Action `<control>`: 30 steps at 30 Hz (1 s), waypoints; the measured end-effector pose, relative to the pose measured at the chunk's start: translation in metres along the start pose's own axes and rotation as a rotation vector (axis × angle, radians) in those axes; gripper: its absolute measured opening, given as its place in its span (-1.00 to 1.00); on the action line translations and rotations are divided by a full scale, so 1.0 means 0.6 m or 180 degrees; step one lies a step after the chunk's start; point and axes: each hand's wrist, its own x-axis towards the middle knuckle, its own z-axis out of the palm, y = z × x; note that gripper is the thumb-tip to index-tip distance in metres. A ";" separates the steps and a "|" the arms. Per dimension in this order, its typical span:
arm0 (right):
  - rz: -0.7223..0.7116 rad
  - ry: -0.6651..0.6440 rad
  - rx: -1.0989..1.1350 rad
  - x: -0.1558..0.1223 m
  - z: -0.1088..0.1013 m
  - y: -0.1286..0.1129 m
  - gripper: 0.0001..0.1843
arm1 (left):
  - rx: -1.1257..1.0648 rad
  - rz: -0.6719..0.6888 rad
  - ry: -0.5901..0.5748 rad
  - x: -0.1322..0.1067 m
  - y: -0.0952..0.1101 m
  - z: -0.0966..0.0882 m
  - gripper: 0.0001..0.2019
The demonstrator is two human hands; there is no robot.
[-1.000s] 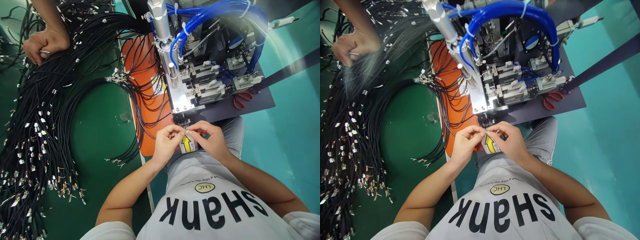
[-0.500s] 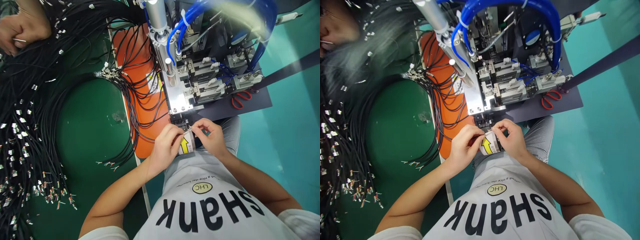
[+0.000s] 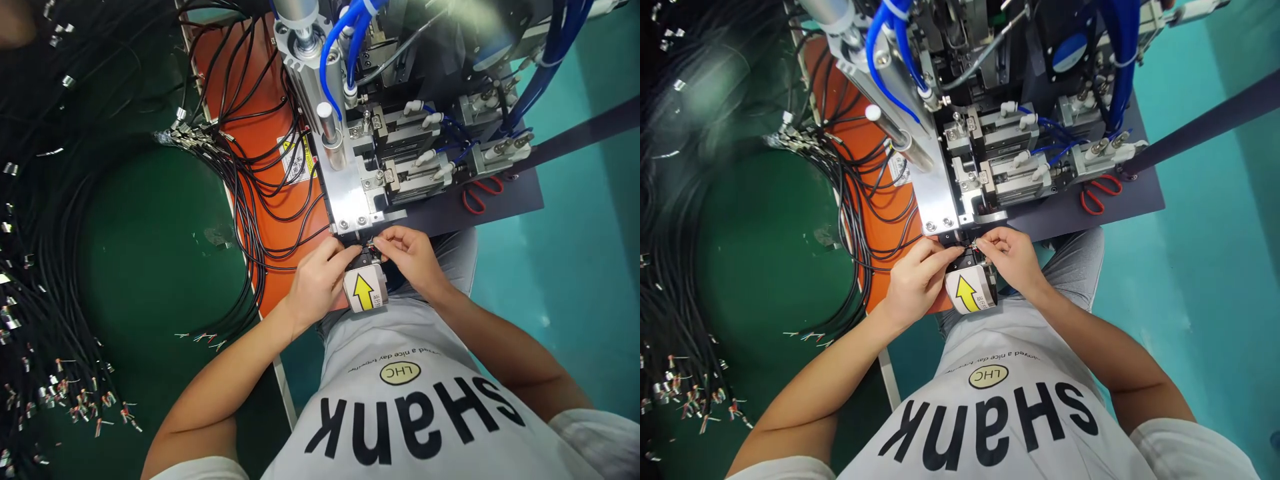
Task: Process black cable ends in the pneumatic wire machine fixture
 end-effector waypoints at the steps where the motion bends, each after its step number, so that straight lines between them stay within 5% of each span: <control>1: 0.0007 -0.0008 0.0010 0.000 0.000 0.000 -0.81 | 0.0008 0.0010 -0.0013 0.001 -0.001 0.000 -0.69; 30: 0.0127 -0.0160 0.0000 0.005 -0.001 -0.001 -0.80 | 0.0416 0.0298 -0.0195 0.007 -0.005 -0.002 -0.68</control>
